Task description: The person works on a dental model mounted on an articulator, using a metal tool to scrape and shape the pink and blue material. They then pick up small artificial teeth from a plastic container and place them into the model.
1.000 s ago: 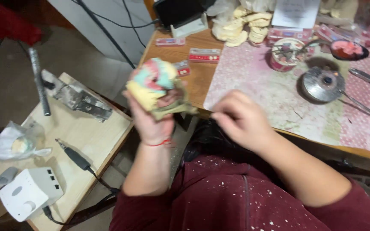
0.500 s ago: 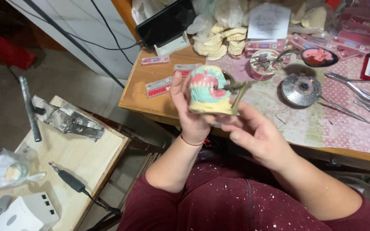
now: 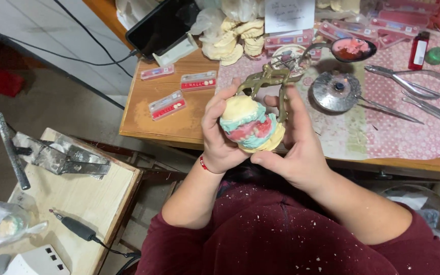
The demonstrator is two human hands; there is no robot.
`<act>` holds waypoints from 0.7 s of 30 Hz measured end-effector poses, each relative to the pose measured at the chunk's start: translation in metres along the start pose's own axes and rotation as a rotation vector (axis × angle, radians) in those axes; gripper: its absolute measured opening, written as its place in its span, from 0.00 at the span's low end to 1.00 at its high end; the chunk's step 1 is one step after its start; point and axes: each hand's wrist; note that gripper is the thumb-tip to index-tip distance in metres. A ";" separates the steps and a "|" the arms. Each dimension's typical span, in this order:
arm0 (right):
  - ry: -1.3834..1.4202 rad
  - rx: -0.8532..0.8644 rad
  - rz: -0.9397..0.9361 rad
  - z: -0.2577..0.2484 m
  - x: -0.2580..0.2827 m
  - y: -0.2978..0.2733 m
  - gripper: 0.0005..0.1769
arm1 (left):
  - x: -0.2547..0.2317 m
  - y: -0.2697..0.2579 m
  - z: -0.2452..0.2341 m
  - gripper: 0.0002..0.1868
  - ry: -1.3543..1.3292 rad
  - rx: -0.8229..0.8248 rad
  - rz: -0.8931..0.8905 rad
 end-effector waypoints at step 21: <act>-0.515 -0.084 -0.114 -0.018 0.014 -0.011 0.44 | -0.001 0.000 -0.032 0.55 -0.196 0.407 -0.131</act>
Point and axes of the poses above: each hand's wrist, its own y-axis towards the middle knuckle, its own z-axis out of the palm, x = y × z, and after that the axes turned 9 degrees about y, right-handed
